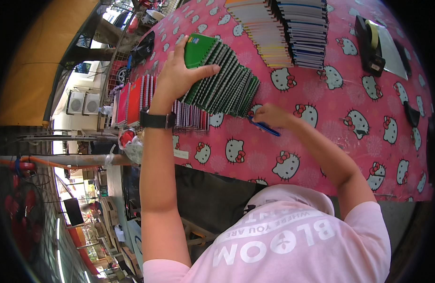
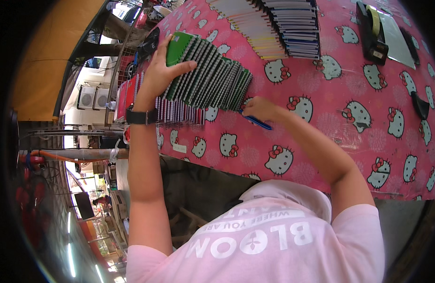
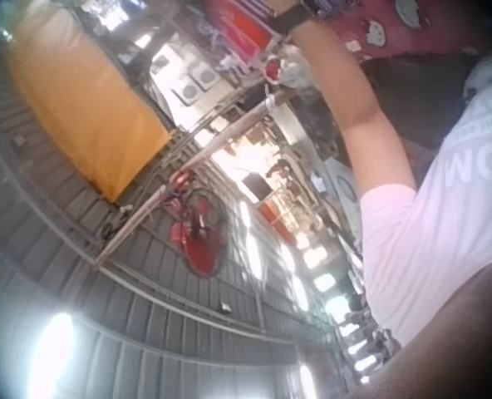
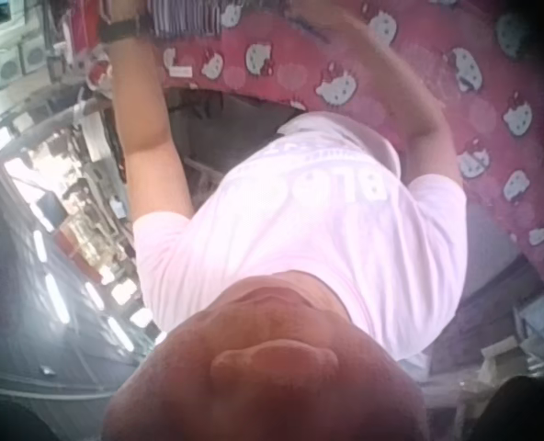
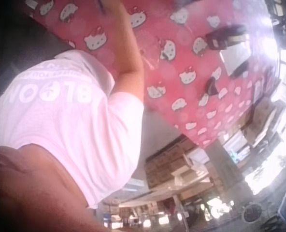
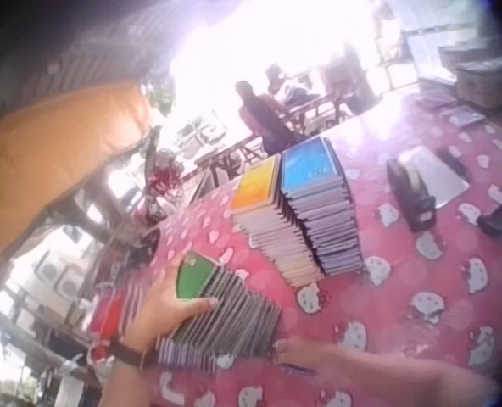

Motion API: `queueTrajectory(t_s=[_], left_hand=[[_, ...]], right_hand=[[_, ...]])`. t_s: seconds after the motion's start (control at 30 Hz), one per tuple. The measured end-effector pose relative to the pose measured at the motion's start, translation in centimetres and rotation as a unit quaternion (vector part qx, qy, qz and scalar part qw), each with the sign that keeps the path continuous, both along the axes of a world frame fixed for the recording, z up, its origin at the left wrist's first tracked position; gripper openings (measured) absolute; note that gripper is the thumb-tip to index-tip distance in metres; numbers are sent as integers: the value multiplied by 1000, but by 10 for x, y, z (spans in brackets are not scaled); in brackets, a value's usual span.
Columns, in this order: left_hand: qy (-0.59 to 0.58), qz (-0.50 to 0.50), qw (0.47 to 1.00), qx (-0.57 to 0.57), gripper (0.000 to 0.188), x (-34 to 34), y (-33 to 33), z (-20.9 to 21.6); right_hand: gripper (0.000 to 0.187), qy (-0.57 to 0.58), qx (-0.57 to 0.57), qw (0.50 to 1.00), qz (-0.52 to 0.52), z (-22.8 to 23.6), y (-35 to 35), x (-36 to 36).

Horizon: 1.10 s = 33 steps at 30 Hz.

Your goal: The person trims the excess plastic from the spiral bindings of several notebooks using a pair of clippers and stacks them on a table.

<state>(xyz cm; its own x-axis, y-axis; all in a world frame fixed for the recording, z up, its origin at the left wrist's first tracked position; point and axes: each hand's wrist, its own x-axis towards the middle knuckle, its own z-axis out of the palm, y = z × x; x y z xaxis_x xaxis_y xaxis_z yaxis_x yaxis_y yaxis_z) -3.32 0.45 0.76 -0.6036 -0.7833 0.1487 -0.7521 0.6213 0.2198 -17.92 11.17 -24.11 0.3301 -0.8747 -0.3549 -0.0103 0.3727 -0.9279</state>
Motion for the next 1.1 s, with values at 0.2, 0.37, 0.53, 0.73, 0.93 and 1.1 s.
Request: queueTrajectory(t_s=[0.2, 0.37, 0.53, 0.73, 0.93, 1.1], left_hand=[[-5, 13, 1000, 11, 104, 1, -1, 0], [-6, -1, 1000, -20, 114, 1, -2, -3], [-3, -2, 1000, -27, 113, 3, -3, -6], [-6, -1, 1000, -23, 112, 4, -2, -6], [-5, -3, 1000, -29, 114, 4, -5, -6], [-9, 0, 999, -31, 115, 2, -3, -4]], right_hand=[[42, 420, -371, 816, -143, -2, 34, 20], [46, 410, -410, 808, -108, -21, 29, 20], [28, 256, -326, 910, -30, -17, 4, 3], [28, 86, -62, 994, 38, 5, -15, -11], [44, 469, -352, 806, -81, -6, 24, 21], [47, 467, -382, 794, -76, -12, 24, 20]])
